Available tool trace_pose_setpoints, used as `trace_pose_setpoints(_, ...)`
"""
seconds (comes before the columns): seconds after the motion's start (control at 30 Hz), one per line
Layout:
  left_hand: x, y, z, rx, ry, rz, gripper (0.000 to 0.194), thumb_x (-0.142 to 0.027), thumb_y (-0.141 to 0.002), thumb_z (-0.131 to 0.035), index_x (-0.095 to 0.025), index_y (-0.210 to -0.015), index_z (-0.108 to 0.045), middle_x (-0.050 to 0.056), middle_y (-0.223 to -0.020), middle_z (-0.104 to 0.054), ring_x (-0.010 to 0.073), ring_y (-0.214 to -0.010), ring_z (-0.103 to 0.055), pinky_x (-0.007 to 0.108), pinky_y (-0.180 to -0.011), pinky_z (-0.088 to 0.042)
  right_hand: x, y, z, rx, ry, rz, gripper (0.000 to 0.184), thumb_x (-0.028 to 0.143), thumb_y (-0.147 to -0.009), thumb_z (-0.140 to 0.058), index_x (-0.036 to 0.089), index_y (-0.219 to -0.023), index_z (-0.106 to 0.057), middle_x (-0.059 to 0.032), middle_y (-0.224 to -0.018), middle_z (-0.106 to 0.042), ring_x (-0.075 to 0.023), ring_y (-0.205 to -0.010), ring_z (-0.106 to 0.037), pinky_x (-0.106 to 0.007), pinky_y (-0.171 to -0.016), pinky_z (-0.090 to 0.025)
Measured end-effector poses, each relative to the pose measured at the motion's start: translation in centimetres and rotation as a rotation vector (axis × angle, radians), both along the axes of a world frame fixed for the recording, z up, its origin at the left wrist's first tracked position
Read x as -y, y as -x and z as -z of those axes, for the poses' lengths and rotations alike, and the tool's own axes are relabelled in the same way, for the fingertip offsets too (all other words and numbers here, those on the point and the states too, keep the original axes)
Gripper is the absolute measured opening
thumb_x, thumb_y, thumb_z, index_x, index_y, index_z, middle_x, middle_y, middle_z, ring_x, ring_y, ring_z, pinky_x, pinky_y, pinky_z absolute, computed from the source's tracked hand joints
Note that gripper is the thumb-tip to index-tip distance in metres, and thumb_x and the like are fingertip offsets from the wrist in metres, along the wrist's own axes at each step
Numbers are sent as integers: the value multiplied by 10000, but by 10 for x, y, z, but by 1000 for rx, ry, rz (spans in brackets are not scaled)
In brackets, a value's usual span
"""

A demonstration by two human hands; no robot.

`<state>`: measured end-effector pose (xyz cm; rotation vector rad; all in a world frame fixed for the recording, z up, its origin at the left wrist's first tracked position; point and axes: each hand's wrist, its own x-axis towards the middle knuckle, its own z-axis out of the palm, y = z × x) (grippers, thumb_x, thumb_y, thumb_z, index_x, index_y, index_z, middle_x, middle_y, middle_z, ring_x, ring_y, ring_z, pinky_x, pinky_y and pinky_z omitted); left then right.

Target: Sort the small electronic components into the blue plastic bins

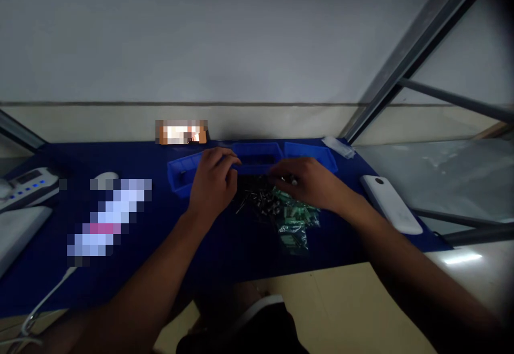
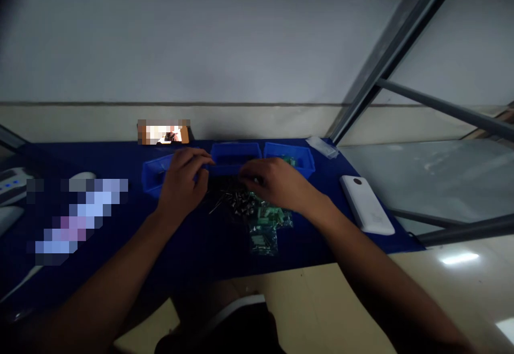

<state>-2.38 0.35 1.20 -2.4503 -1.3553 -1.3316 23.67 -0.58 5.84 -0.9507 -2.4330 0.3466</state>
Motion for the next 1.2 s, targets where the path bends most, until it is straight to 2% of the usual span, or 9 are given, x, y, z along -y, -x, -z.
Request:
trace_pose_setpoints(0.13,3,-9,4,0,32,87,282,-43,-932,-502,-221,-1023,-700,71,-1122,-679,262,-1140,-604,471,-1082,-500,44,-18,-6,238,122,-14,106,292,-960,-717,277,-1063,-738,-42,-970,-756,-238,-870,-718,-354,-722,-522)
trace_pose_setpoints(0.2,4,-11,7,-9,34,123,281,-45,-928,-505,-218,-1024,-704,71,-1106,-680,258,-1128,-609,466,-1079,-507,62,-22,2,271,155,51,334,381,-870,-829,272,-1164,-714,-72,-1085,-750,-259,-855,-724,-362,-681,-526)
trace_pose_setpoints(0.3,3,-12,10,0,41,143,282,-51,-926,-511,-226,-1025,-708,68,-1100,-684,257,-1127,-616,469,-1088,-504,73,-23,17,223,174,116,523,274,-745,-926,290,-1217,-701,-72,-1159,-741,-265,-884,-735,-352,-700,-535)
trace_pose_setpoints(0.47,5,-13,8,45,43,168,259,-75,-936,-528,-230,-1024,-715,67,-1092,-690,249,-1119,-622,453,-1070,-504,63,-28,25,64,357,123,364,193,-766,-887,275,-1073,-709,-1,-955,-764,-204,-818,-719,-301,-684,-520)
trace_pose_setpoints(0.67,17,-20,-1,173,161,249,201,-209,-1003,-572,-234,-1131,-725,52,-1071,-754,219,-1034,-684,360,-948,-541,18,-34,2,-259,582,82,315,381,-847,-820,278,-1138,-755,15,-881,-758,-165,-696,-695,-274,-583,-541)
trace_pose_setpoints(0.77,19,-22,-1,260,302,232,194,-335,-1022,-589,-236,-1076,-746,37,-985,-783,200,-850,-716,316,-810,-554,-11,-16,-4,-399,442,186,244,414,-854,-815,241,-1015,-754,11,-817,-732,-147,-593,-655,-272,-524,-532)
trace_pose_setpoints(0.87,18,-23,-1,392,445,228,278,-441,-1020,-598,-227,-1086,-762,27,-918,-783,212,-837,-736,296,-768,-557,-27,11,4,-487,183,266,195,353,-870,-809,227,-1001,-738,-20,-871,-734,-183,-718,-690,-307,-619,-583)
trace_pose_setpoints(0.97,18,-24,-4,508,546,223,358,-525,-993,-630,-216,-1105,-771,8,-874,-758,210,-834,-720,276,-717,-547,-26,32,22,-443,-29,143,95,237,-950,-699,244,-1041,-726,-48,-1017,-721,-204,-902,-706,-339,-759,-607)
trace_pose_setpoints(1.2,11,-25,-4,690,627,198,348,-532,-958,-687,-224,-1070,-803,22,-981,-790,239,-978,-731,311,-849,-575,-16,28,44,-318,-282,-78,277,114,-975,-591,277,-1186,-670,-91,-1152,-686,-259,-1126,-652,-482,-974,-581)
